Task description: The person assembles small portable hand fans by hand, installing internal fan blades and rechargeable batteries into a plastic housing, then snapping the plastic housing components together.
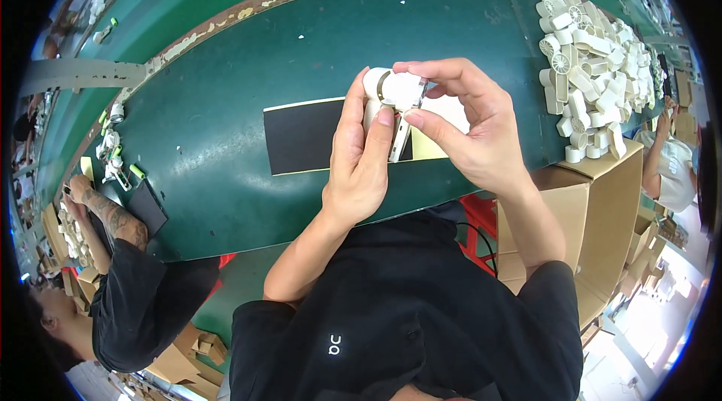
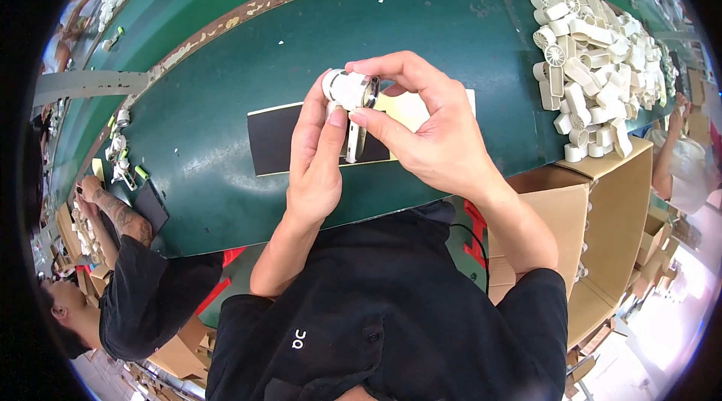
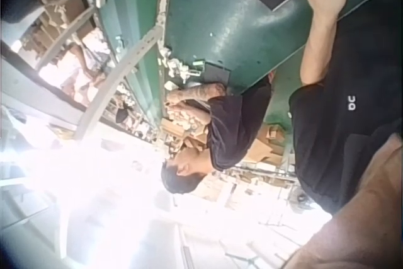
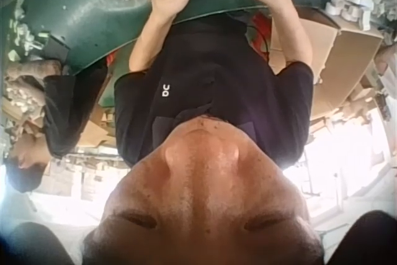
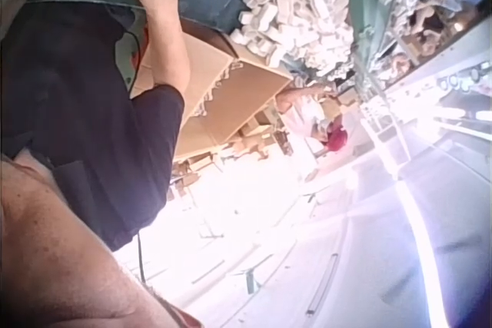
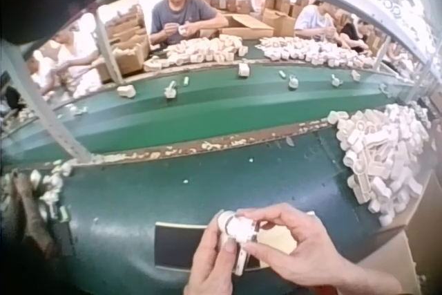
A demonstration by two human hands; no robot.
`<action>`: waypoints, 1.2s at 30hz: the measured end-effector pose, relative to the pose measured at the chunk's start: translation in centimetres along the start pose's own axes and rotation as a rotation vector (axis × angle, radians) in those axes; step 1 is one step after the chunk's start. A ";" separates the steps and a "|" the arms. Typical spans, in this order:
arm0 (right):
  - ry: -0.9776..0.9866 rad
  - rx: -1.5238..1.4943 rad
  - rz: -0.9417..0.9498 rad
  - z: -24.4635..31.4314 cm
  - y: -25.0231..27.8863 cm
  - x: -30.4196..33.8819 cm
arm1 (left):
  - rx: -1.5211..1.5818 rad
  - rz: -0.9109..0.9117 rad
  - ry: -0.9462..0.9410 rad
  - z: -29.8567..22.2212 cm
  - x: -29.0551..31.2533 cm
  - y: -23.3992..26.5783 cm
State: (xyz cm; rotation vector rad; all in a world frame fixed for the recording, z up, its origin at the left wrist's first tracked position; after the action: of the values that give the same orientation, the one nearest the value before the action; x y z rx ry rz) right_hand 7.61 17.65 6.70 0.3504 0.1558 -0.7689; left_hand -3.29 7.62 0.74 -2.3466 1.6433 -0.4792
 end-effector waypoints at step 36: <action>-0.017 -0.064 -0.118 1.3 -0.1 -0.3 | 0.096 0.036 -0.150 -1.6 0.8 -0.7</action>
State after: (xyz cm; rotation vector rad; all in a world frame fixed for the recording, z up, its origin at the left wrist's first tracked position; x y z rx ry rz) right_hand 7.33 17.25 7.99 0.2760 0.1860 -0.8812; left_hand -3.08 7.15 2.60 -2.2219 1.5570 -0.3565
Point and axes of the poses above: each hand's wrist, its own x-axis away from the middle knuckle, its own y-axis out of the back of the hand, z = x × y, the point moved 6 cm from there along -x, towards the middle knuckle, and after that the axes turned 5 degrees about y, right-handed, at the moved point
